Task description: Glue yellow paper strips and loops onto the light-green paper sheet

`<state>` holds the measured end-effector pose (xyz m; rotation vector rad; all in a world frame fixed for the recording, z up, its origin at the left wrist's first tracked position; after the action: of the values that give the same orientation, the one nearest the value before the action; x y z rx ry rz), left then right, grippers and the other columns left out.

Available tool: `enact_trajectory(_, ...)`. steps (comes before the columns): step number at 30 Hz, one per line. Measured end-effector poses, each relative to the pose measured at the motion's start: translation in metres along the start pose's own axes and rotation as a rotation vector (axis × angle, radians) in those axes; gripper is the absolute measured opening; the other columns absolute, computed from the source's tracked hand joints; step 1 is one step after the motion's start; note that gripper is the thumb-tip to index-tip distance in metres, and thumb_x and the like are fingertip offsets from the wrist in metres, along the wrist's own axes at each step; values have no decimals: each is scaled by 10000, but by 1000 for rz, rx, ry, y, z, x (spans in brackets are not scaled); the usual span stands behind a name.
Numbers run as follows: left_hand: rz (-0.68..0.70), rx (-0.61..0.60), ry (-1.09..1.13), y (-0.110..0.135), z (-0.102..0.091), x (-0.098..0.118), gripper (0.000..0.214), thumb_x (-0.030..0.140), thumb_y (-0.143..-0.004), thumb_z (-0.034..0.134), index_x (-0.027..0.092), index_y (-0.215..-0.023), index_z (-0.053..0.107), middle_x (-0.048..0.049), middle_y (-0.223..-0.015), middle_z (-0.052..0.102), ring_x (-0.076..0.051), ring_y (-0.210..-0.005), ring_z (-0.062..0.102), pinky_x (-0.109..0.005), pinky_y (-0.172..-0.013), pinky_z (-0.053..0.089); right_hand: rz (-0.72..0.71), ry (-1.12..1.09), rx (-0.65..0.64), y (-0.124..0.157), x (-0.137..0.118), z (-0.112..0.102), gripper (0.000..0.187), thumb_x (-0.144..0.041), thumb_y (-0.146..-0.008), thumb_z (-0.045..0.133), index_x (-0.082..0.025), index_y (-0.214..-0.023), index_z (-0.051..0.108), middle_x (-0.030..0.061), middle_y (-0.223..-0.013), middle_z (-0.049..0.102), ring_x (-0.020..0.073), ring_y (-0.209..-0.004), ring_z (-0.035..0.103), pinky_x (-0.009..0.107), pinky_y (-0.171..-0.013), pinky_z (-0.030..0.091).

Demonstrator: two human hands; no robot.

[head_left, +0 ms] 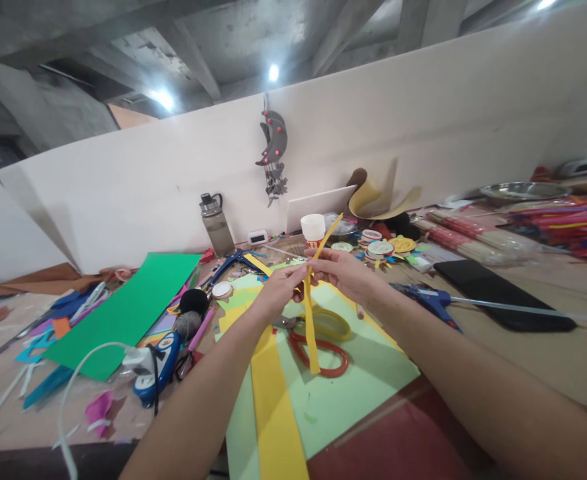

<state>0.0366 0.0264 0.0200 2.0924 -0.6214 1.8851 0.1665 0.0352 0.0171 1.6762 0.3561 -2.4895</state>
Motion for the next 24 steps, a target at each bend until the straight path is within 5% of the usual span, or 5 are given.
enact_trajectory(16, 0, -34, -10, 0, 0, 1, 425, 511, -809, 530, 116, -840, 683, -43, -726, 594, -69, -528, 440, -204, -461, 329, 62, 6, 24, 2, 2, 0, 311, -148, -625, 757, -150, -917, 650, -9, -686, 615, 82, -530, 511, 256, -566, 475)
enact_trajectory(24, -33, -94, 51, 2, 2, 1, 477, 469, -759, 645, 173, -1118, 538, -58, -821, 661, -71, -569, 504, -195, -502, 340, 62, -68, 57, 4, -7, -4, 248, -95, -658, 688, -148, -894, 633, 3, -698, 620, 77, -526, 510, 218, -507, 467)
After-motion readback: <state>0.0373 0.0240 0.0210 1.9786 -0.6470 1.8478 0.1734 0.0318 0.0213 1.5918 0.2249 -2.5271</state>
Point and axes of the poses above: each hand's wrist, its own y-axis away from the middle knuckle, its own z-axis out of the palm, x = y × z, the point moved 4 cm from there along -y, towards the middle knuckle
